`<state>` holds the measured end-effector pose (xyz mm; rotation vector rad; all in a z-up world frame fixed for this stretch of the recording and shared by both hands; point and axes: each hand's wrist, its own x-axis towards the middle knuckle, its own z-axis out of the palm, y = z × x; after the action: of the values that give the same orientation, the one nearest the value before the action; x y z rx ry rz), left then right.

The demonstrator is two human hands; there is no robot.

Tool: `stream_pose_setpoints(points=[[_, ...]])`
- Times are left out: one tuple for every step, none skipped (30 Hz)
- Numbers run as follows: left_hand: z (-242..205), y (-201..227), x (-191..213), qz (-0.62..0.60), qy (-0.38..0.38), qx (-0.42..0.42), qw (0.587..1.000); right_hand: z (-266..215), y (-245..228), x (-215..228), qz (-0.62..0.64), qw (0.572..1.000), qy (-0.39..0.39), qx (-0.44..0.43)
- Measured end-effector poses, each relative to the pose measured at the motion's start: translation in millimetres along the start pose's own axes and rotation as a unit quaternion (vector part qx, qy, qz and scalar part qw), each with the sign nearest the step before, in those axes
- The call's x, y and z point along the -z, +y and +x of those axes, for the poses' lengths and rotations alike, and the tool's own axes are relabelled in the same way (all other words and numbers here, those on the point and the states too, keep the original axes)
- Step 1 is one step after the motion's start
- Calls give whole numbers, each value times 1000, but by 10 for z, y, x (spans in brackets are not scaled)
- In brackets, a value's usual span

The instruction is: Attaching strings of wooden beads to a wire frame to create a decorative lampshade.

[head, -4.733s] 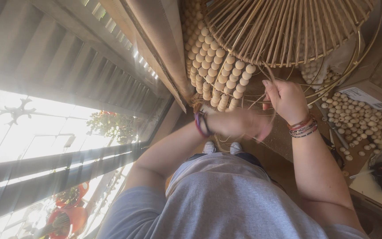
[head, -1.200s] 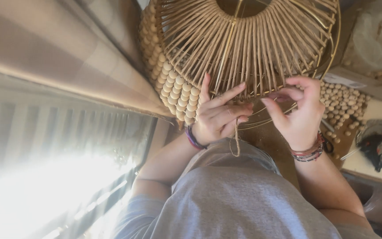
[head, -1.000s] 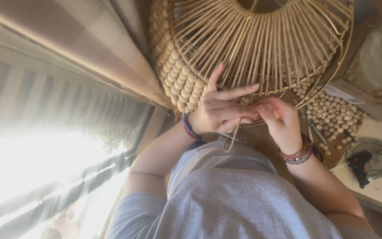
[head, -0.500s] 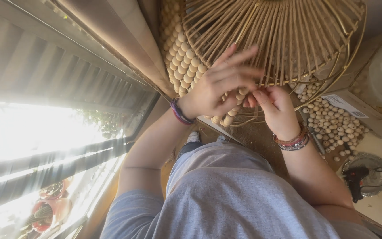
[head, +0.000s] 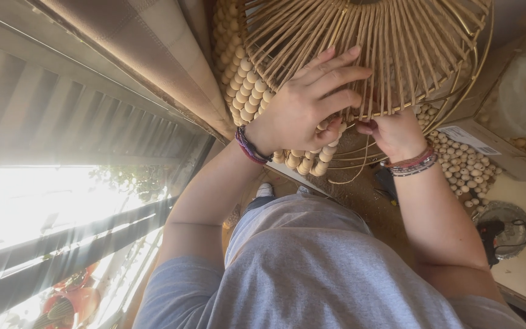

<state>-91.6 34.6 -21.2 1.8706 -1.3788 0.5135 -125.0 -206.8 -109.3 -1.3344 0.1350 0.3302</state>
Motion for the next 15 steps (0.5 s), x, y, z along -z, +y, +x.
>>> stream_pose_setpoints(points=[[2,-19,14,-9,13,-12,1000,8,-7,-25,20,1000,1,4],[6,-36,36,-17,23,-25,999,17,-6,-56,42,999,1,8],[18,-42,54,-16,22,-25,999,9,-8,-85,43,999,0,9],[27,-53,61,-19,26,-28,999,-2,-4,-108,76,997,2,14],[37,-64,65,-21,30,-31,999,-13,0,-127,108,994,3,19],[47,-63,70,-21,31,-31,999,-30,-12,-137,108,994,3,19],[55,-58,77,-19,30,-28,999,-50,-23,-149,139,990,4,25],[49,-52,91,-17,30,-23,999,-67,-28,-173,171,985,3,31],[45,-36,78,-16,31,-22,999,-77,-32,-198,170,985,2,30],[39,-17,68,15,23,-7,1000,-90,-27,-228,203,979,2,35],[34,-1,58,46,14,9,999,-102,-24,-259,235,971,2,40],[33,27,56,47,14,10,999,-85,-26,-282,235,971,1,39],[31,54,54,62,11,37,997,-66,-27,-306,266,963,1,45],[27,87,50,77,7,66,995,-52,-25,-329,298,953,1,49],[29,107,43,79,7,68,995,-3,-29,-339,298,954,-1,47]])
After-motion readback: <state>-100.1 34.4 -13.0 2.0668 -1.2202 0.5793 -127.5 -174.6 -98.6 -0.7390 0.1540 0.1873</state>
